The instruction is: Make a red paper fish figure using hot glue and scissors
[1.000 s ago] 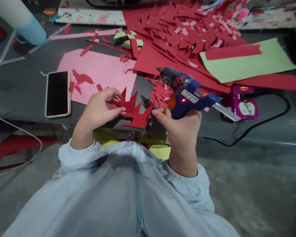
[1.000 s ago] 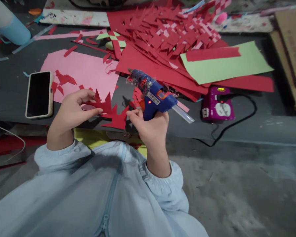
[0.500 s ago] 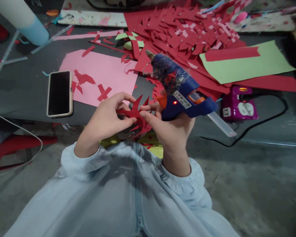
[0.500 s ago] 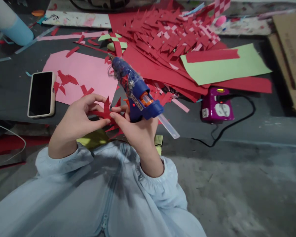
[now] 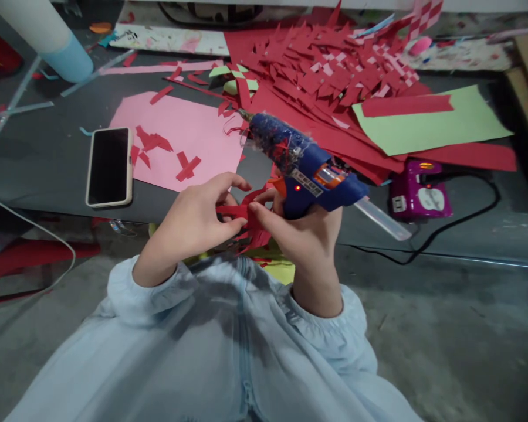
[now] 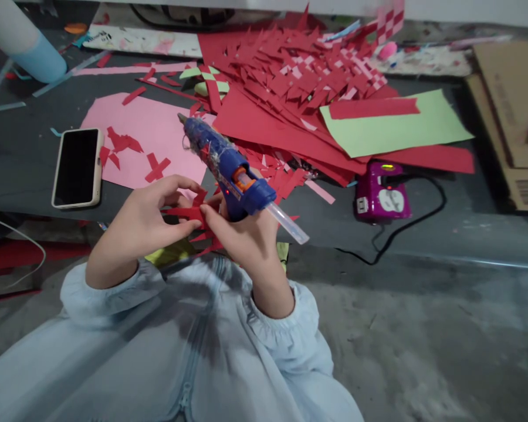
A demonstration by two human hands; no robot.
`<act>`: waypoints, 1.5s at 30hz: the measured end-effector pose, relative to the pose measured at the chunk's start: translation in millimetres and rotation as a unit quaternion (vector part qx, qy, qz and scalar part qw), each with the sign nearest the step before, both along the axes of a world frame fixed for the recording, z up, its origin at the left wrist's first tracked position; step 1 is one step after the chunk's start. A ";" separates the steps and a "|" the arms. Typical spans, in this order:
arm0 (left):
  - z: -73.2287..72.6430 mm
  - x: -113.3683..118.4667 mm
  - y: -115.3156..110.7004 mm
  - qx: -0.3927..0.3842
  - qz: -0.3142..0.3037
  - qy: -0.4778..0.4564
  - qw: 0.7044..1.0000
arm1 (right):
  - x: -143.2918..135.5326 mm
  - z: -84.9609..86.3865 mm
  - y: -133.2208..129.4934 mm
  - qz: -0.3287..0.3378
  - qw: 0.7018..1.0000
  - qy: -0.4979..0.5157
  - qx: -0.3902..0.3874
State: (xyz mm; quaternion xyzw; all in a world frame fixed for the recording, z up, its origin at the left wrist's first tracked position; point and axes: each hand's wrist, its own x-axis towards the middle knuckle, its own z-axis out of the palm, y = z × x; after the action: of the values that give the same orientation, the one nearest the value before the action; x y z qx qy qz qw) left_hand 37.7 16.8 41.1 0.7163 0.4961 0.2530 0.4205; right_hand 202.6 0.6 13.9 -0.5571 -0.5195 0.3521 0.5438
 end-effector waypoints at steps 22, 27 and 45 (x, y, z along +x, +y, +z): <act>-18.0 -26.7 3.5 -0.079 0.055 -0.065 0.993 | 59.1 -12.2 18.8 -0.269 0.945 0.063 0.175; -21.9 -41.8 10.0 -0.045 0.106 -0.058 0.992 | 60.2 -11.4 15.4 -0.294 0.945 0.037 0.140; -14.9 -75.8 25.4 0.088 0.292 -0.062 0.950 | 61.8 -16.8 -1.7 -0.304 0.952 0.004 0.017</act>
State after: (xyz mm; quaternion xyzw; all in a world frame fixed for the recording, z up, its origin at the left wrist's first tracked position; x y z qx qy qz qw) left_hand -38.1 42.1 26.1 0.5573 0.6325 0.4512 0.2929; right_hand 264.4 -1.1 -2.9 -0.6776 -0.3292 0.1634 0.6370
